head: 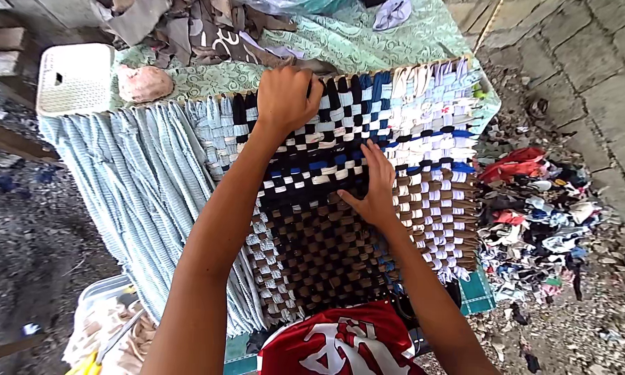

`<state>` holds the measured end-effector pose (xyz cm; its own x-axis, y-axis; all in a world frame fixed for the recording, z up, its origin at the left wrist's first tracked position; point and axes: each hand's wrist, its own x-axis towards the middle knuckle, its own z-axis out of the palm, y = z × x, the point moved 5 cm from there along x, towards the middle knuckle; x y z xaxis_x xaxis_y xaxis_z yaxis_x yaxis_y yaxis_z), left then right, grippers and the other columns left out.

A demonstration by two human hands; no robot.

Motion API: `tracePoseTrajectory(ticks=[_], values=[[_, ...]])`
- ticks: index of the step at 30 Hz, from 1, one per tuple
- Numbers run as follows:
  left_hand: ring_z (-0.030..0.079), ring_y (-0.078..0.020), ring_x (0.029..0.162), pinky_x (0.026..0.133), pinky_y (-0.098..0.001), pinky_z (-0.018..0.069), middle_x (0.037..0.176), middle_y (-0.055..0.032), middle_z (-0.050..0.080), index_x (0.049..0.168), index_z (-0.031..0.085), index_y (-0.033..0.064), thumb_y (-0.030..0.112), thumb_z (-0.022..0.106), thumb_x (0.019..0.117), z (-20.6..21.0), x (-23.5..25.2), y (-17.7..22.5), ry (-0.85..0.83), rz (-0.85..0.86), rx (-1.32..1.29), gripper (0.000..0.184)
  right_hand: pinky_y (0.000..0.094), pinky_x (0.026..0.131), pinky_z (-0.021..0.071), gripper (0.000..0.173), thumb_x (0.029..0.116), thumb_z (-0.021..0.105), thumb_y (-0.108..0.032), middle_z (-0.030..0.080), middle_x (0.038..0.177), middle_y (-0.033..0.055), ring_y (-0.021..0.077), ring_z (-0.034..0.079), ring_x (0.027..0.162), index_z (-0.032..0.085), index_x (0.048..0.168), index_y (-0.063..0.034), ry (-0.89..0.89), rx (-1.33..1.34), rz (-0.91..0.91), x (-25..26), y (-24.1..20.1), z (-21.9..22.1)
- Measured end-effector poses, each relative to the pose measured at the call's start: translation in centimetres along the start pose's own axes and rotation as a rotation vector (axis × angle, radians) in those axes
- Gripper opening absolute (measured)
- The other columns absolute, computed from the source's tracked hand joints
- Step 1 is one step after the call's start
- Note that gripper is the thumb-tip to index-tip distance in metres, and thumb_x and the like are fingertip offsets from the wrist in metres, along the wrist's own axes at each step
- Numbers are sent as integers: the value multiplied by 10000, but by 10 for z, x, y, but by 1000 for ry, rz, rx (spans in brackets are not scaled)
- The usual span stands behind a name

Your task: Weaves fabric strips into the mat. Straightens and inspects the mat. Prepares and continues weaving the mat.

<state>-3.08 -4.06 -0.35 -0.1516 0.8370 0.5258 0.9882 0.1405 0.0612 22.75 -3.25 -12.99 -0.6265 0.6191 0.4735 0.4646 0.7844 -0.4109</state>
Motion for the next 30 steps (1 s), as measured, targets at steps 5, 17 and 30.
tracePoseTrajectory(ticks=[5,17,30], values=[[708,-440,836,654,-619,469,831,-213,704,818,621,20,334,343,1030,1,1,1,2,-31,-11,470,532,1288,170,892,868,699,-511,274,1690,33,228,195,1575,354,1594,-122,-47,144,-38,-17,7,-15],[712,-439,868,671,-625,471,859,-213,712,848,632,25,335,334,1029,-1,0,0,-42,-22,-1,466,627,1255,46,1132,651,821,-500,130,1724,95,303,46,1596,301,1625,-255,37,-156,120,-30,-27,25],[708,-453,875,686,-631,461,854,-227,709,829,620,15,329,334,1027,1,2,1,-14,-48,0,469,578,1291,94,997,787,700,-710,191,1718,50,272,96,1596,409,1575,-174,-61,61,25,-58,-9,-5]])
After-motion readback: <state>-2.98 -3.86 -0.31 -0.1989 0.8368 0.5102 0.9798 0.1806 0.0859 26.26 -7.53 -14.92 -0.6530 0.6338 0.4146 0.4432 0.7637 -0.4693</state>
